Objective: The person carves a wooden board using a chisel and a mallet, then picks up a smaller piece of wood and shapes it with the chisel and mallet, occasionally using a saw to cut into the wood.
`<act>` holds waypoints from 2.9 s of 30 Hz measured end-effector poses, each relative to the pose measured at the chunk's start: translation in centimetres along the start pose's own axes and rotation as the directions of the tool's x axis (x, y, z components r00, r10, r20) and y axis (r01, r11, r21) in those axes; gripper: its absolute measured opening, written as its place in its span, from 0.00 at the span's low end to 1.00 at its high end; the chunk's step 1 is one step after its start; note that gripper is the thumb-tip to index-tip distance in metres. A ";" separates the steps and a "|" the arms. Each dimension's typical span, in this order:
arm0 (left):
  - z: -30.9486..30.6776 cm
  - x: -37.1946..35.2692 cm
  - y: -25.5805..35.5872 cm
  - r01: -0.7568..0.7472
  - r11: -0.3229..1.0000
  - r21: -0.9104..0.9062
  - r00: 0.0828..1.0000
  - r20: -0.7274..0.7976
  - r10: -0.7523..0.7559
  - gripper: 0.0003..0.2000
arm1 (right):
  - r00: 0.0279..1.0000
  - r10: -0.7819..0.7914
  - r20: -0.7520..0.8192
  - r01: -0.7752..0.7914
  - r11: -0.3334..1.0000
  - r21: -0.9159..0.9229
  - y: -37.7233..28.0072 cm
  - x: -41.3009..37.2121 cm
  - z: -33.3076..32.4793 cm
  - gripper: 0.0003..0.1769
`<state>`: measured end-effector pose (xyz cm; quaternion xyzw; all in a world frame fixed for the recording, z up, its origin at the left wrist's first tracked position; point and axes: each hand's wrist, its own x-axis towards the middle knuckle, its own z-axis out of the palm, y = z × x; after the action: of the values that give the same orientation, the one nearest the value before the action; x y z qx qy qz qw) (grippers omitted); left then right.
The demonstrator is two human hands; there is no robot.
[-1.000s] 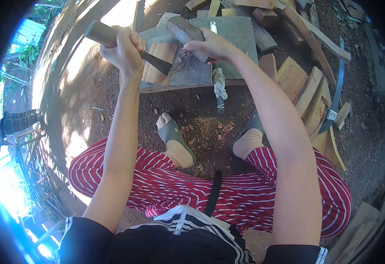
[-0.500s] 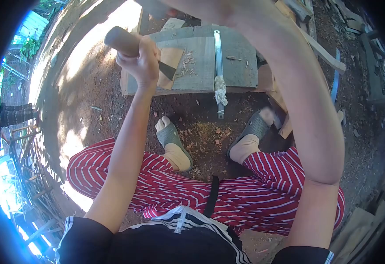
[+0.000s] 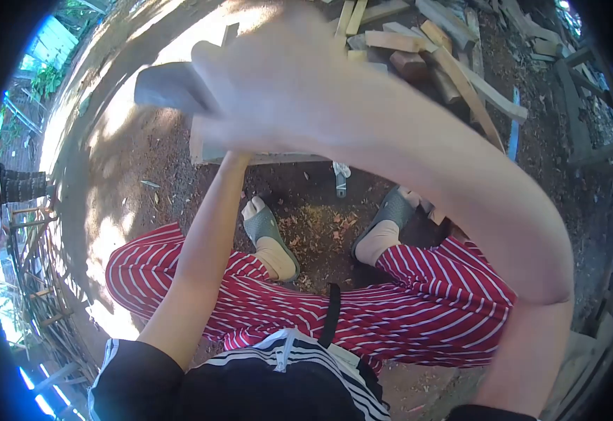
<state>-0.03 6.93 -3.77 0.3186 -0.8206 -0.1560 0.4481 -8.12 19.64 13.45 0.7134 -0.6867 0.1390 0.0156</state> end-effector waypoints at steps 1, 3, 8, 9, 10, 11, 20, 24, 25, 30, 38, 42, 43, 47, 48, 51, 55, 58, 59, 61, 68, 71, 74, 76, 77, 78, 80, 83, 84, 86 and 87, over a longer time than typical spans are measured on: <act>0.0 0.2 0.4 -0.007 0.999 0.037 0.999 0.039 0.006 0.11 | 0.971 -0.154 -0.183 0.134 0.984 -0.118 0.4 0.1 0.7 0.25; 0.5 0.2 0.7 -0.002 0.993 0.119 0.993 0.116 -0.012 0.11 | 0.983 -0.078 -0.167 0.076 0.997 -0.018 0.9 0.2 -0.6 0.24; 4.0 -2.9 -1.3 -0.050 0.945 -0.324 0.986 -0.164 -0.005 0.18 | 0.973 -0.033 -0.227 0.065 0.989 0.136 1.2 -1.3 1.3 0.17; 4.8 -2.7 -0.7 0.139 0.621 -0.771 0.931 -0.113 -0.348 0.20 | 0.970 -0.062 -0.236 0.071 0.997 0.030 1.1 -1.6 1.5 0.19; 5.1 -2.5 -0.5 0.195 0.078 -0.978 0.809 0.115 -0.577 0.23 | 0.965 -0.083 -0.248 0.066 0.995 -0.074 1.1 -1.8 1.5 0.20; 5.1 -2.0 -0.6 0.193 0.073 -0.979 0.817 0.119 -0.564 0.23 | 0.985 -0.078 -0.153 0.063 0.993 -0.102 2.0 -2.2 0.8 0.22; 3.4 -1.6 -1.9 0.028 0.661 -0.750 0.973 -0.131 -0.189 0.24 | 0.964 -0.053 -0.262 0.019 0.991 -0.132 3.1 -3.0 1.6 0.30; 3.8 -3.0 -3.4 0.047 0.714 -0.698 0.970 -0.139 -0.200 0.25 | 0.944 -0.156 -0.289 0.327 0.538 0.777 4.4 -1.3 -4.0 0.21; 4.8 -4.2 -6.6 0.066 0.846 -0.528 0.979 -0.129 -0.157 0.25 | 0.995 -0.011 -0.099 0.078 0.701 0.709 2.7 -0.8 -4.5 0.21; 5.6 -3.9 -6.9 0.065 0.722 -0.689 0.972 -0.120 -0.202 0.19 | 0.906 -0.269 0.328 0.199 0.953 0.230 4.8 -0.9 -1.6 0.33; -0.5 1.0 -1.7 0.166 0.532 -0.830 0.944 -0.024 -0.330 0.09 | 0.927 0.370 0.060 -0.373 0.900 0.224 8.3 0.1 16.8 0.36; -1.2 1.8 -3.4 0.278 0.446 -0.851 0.888 0.051 -0.456 0.08 | 0.885 0.297 0.359 -0.321 0.947 0.008 8.0 0.0 19.7 0.36; -1.4 2.1 -3.9 0.323 0.451 -0.832 0.879 0.087 -0.469 0.07 | 0.883 0.311 0.351 -0.343 0.939 0.031 8.2 -0.2 20.3 0.33; -0.3 4.0 -10.1 0.468 0.269 -0.842 0.851 0.347 -0.394 0.08 | 0.885 0.327 0.331 -0.357 0.933 0.033 8.5 -0.4 20.8 0.29; 0.6 4.3 -10.8 0.468 0.265 -0.843 0.848 0.344 -0.403 0.08 | 0.886 0.334 0.322 -0.359 0.933 0.023 8.5 -0.4 20.8 0.29; 2.2 5.8 -8.2 0.645 0.152 -0.749 0.734 0.550 -0.398 0.22 | 0.896 0.319 0.309 -0.350 0.935 0.048 8.6 -0.4 21.0 0.30; 0.7 6.8 -6.8 0.564 0.252 -0.786 0.821 0.504 -0.267 0.22 | 0.905 0.314 0.287 -0.349 0.934 0.079 8.9 -0.5 21.6 0.30; -2.2 7.5 -7.0 0.360 0.371 -0.856 0.898 0.209 -0.388 0.15 | 0.928 0.294 0.230 -0.326 0.938 0.120 8.9 -0.9 21.9 0.30; -3.7 7.9 -7.7 0.377 0.319 -0.869 0.883 0.233 -0.409 0.12 | 0.928 0.297 0.226 -0.330 0.936 0.125 8.8 -0.8 21.8 0.29; -5.2 7.5 -7.5 0.383 0.275 -0.882 0.872 0.248 -0.421 0.09 | 0.932 0.296 0.211 -0.327 0.936 0.132 8.8 -0.7 21.8 0.29; -3.9 2.7 -3.8 0.318 0.442 -0.839 0.882 0.090 -0.463 0.06 | 0.951 0.277 0.140 -0.295 0.946 0.136 8.9 -1.2 22.6 0.30; -3.4 1.9 -3.7 0.312 0.445 -0.839 0.883 0.083 -0.463 0.06 | 0.949 0.284 0.137 -0.301 0.945 0.127 8.8 -1.2 22.6 0.30; -3.2 1.7 -3.1 0.289 0.450 -0.845 0.887 0.060 -0.457 0.06 | 0.946 0.289 0.147 -0.307 0.943 0.127 8.7 -1.0 22.4 0.31; -3.1 1.6 -2.6 0.289 0.468 -0.835 0.882 0.042 -0.469 0.07 | 0.943 0.292 0.158 -0.312 0.942 0.124 8.8 -1.1 22.5 0.31; -3.1 1.5 -2.7 0.290 0.470 -0.834 0.882 0.041 -0.470 0.07 | 0.947 0.287 0.147 -0.306 0.943 0.128 8.9 -1.1 22.6 0.31; -3.1 1.4 -2.8 0.284 0.485 -0.827 0.893 0.043 -0.448 0.08 | 0.950 0.282 0.135 -0.299 0.945 0.134 8.8 -1.1 22.6 0.31; -3.0 1.2 -3.1 0.279 0.502 -0.819 0.904 0.047 -0.425 0.08 | 0.949 0.283 0.142 -0.302 0.944 0.136 8.8 -1.1 22.6 0.31; -3.3 1.0 -3.1 0.292 0.486 -0.824 0.885 0.041 -0.464 0.09 | 0.944 0.289 0.158 -0.310 0.942 0.131 8.8 -1.0 22.4 0.31; -3.4 1.0 -3.1 0.297 0.472 -0.830 0.887 0.057 -0.459 0.09 | 0.942 0.291 0.167 -0.313 0.942 0.124 8.9 -1.0 22.5 0.31; -3.4 0.9 -3.0 0.302 0.455 -0.838 0.887 0.073 -0.456 0.09 | 0.946 0.286 0.153 -0.305 0.944 0.125 9.0 -1.1 22.7 0.30; -3.4 0.9 -3.0 0.297 0.450 -0.842 0.887 0.068 -0.457 0.09 | 0.950 0.281 0.138 -0.298 0.946 0.129 9.0 -1.1 22.8 0.30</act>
<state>3.58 4.17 -3.01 0.2531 -0.5126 -0.5945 0.5655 -12.97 15.35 -10.22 0.6107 -0.7716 0.1484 -0.0985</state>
